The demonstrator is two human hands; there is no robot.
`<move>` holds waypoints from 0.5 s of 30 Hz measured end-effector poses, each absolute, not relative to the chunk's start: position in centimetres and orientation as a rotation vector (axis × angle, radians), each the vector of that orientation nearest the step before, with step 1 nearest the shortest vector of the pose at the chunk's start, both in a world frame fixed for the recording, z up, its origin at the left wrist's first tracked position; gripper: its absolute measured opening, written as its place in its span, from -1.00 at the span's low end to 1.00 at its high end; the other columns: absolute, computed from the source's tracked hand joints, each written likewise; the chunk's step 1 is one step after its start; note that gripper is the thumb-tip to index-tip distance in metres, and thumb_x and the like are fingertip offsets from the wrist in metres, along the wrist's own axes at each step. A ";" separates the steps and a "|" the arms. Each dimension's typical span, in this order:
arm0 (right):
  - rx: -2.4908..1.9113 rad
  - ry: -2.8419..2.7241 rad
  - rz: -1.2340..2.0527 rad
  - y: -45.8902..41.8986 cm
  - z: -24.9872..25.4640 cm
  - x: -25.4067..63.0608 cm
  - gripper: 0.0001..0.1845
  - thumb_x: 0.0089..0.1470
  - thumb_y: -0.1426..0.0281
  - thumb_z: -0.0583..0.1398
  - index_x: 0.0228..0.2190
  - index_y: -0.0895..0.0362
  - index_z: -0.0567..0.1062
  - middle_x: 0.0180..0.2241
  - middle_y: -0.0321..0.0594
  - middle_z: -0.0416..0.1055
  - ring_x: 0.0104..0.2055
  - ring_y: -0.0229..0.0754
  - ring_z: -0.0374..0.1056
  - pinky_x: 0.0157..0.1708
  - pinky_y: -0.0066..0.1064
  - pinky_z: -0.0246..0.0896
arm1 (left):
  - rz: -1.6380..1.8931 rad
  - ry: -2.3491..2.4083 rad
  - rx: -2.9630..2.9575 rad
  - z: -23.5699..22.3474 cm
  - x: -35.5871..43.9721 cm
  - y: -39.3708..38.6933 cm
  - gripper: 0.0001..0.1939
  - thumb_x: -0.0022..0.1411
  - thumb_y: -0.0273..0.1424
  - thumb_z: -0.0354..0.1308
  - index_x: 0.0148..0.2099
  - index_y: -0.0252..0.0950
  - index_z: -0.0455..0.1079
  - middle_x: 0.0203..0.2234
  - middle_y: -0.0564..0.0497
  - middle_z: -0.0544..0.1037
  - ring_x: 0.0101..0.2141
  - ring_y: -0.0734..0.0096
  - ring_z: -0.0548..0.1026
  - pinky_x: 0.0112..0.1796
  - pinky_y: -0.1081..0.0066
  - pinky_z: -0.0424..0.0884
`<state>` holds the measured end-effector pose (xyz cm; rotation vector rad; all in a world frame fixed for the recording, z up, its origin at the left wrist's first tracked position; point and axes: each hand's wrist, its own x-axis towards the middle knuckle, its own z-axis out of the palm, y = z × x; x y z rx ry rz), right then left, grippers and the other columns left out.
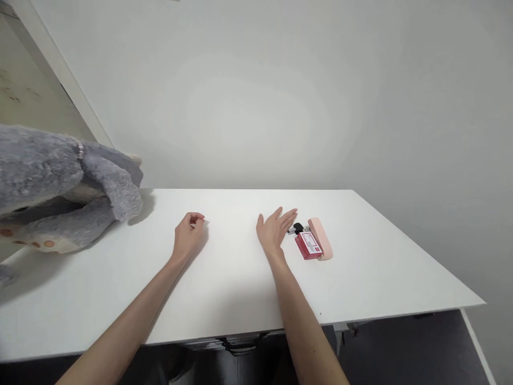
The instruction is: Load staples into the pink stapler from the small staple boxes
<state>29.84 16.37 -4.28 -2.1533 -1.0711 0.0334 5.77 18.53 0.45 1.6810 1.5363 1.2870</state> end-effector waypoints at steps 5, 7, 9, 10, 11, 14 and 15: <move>-2.182 -1.031 0.006 15.8 -4.8 30.5 -0.04 0.34 0.10 0.07 0.44 0.54 -0.04 0.49 0.59 -0.60 0.56 0.51 -0.62 0.39 0.34 -0.20 | 1.278 1.541 1.690 0.4 5.9 18.5 -0.85 0.24 -0.40 0.07 -0.19 -0.20 0.46 -0.19 -0.07 0.63 -0.22 0.20 0.55 -0.05 0.23 0.43; -2.195 -1.037 0.001 15.7 -4.8 30.6 -0.04 0.33 0.10 0.08 0.44 0.53 -0.04 0.50 0.57 -0.61 0.56 0.51 -0.62 0.39 0.34 -0.17 | 1.272 1.542 1.699 0.4 5.9 18.5 -0.84 0.24 -0.39 0.07 -0.19 -0.20 0.46 -0.19 -0.06 0.63 -0.22 0.20 0.55 -0.05 0.23 0.43; -2.205 -1.046 -0.007 15.6 -4.6 30.5 -0.04 0.33 0.11 0.10 0.44 0.52 -0.03 0.49 0.57 -0.61 0.56 0.51 -0.62 0.38 0.34 -0.16 | 1.261 1.543 1.713 0.4 5.9 18.5 -0.84 0.24 -0.39 0.07 -0.18 -0.20 0.47 -0.18 -0.06 0.64 -0.23 0.20 0.56 -0.05 0.23 0.43; -2.210 -1.050 -0.008 15.5 -4.5 30.5 -0.05 0.33 0.11 0.10 0.44 0.52 -0.03 0.49 0.57 -0.61 0.56 0.51 -0.62 0.38 0.33 -0.16 | 1.256 1.545 1.720 0.5 5.9 18.5 -0.83 0.24 -0.39 0.06 -0.18 -0.20 0.47 -0.19 -0.06 0.64 -0.23 0.20 0.56 -0.05 0.24 0.43; -2.214 -1.057 -0.006 15.5 -4.5 30.4 -0.05 0.33 0.12 0.10 0.44 0.52 -0.03 0.49 0.58 -0.61 0.56 0.51 -0.62 0.38 0.33 -0.16 | 1.252 1.548 1.725 0.5 5.9 18.5 -0.83 0.24 -0.39 0.06 -0.18 -0.20 0.47 -0.19 -0.06 0.64 -0.24 0.21 0.56 -0.06 0.24 0.43; -2.220 -1.071 0.004 15.3 -4.3 30.4 -0.07 0.34 0.13 0.09 0.44 0.52 -0.03 0.49 0.59 -0.60 0.56 0.51 -0.60 0.40 0.30 -0.18 | 1.243 1.554 1.740 0.7 6.1 18.3 -0.84 0.24 -0.39 0.06 -0.20 -0.20 0.47 -0.20 -0.05 0.64 -0.25 0.21 0.55 -0.07 0.24 0.43; -2.219 -1.072 0.007 15.3 -4.3 30.4 -0.07 0.34 0.14 0.09 0.44 0.52 -0.03 0.49 0.58 -0.60 0.56 0.50 -0.60 0.40 0.30 -0.19 | 1.239 1.554 1.744 0.8 6.2 18.3 -0.84 0.24 -0.39 0.07 -0.20 -0.20 0.47 -0.21 -0.05 0.64 -0.26 0.21 0.55 -0.08 0.24 0.43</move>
